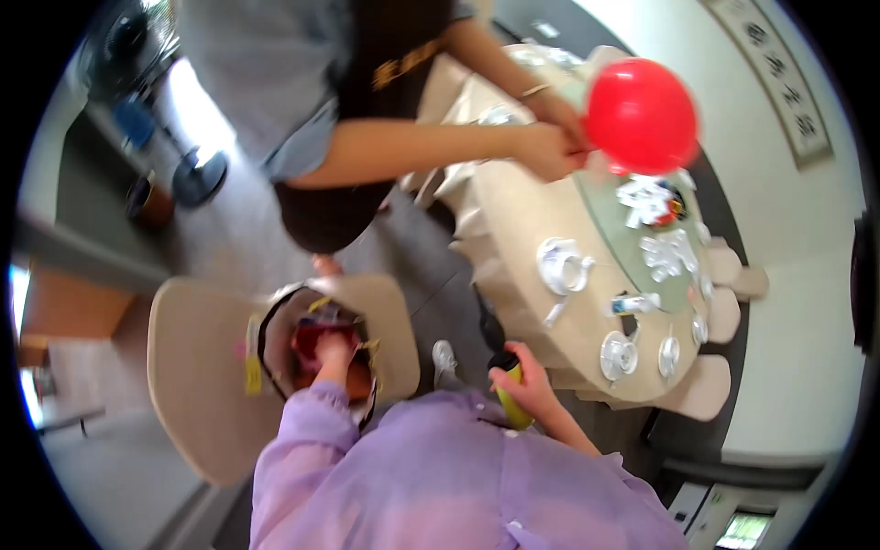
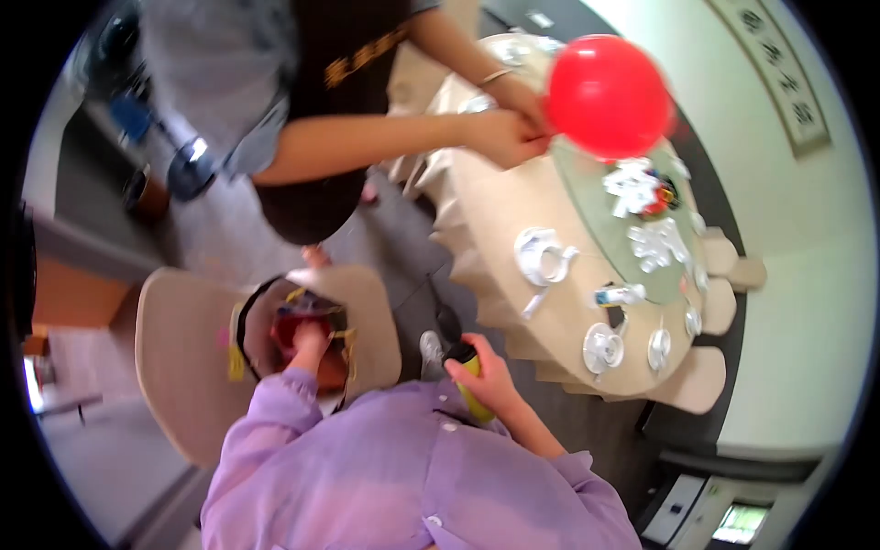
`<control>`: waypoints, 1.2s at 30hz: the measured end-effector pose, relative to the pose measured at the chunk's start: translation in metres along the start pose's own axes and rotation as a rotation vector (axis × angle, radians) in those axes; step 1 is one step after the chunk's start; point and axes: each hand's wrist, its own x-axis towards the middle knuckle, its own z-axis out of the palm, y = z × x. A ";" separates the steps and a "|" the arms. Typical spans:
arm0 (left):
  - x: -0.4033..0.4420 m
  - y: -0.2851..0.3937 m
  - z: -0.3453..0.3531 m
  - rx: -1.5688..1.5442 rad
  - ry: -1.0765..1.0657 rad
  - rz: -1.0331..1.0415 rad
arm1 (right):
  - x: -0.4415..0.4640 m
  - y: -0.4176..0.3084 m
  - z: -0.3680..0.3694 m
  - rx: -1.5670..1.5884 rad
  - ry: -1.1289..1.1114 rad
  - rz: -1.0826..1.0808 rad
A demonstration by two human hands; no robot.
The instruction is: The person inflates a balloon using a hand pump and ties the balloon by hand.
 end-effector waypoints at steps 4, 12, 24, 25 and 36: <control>-0.005 -0.010 0.004 0.095 0.322 0.195 | -0.005 -0.011 0.000 0.093 0.050 0.060; -0.038 -0.026 -0.034 -1.059 0.372 0.237 | -0.008 0.014 0.030 0.120 -0.063 0.068; -0.093 -0.017 -0.022 -1.434 0.259 0.438 | 0.002 0.013 0.026 0.453 0.034 -0.169; -0.088 -0.016 -0.011 -1.330 0.298 0.449 | 0.010 0.013 0.023 0.531 0.008 -0.230; -0.181 0.077 -0.031 -1.752 0.258 0.232 | 0.065 0.018 -0.022 1.235 -0.370 -0.311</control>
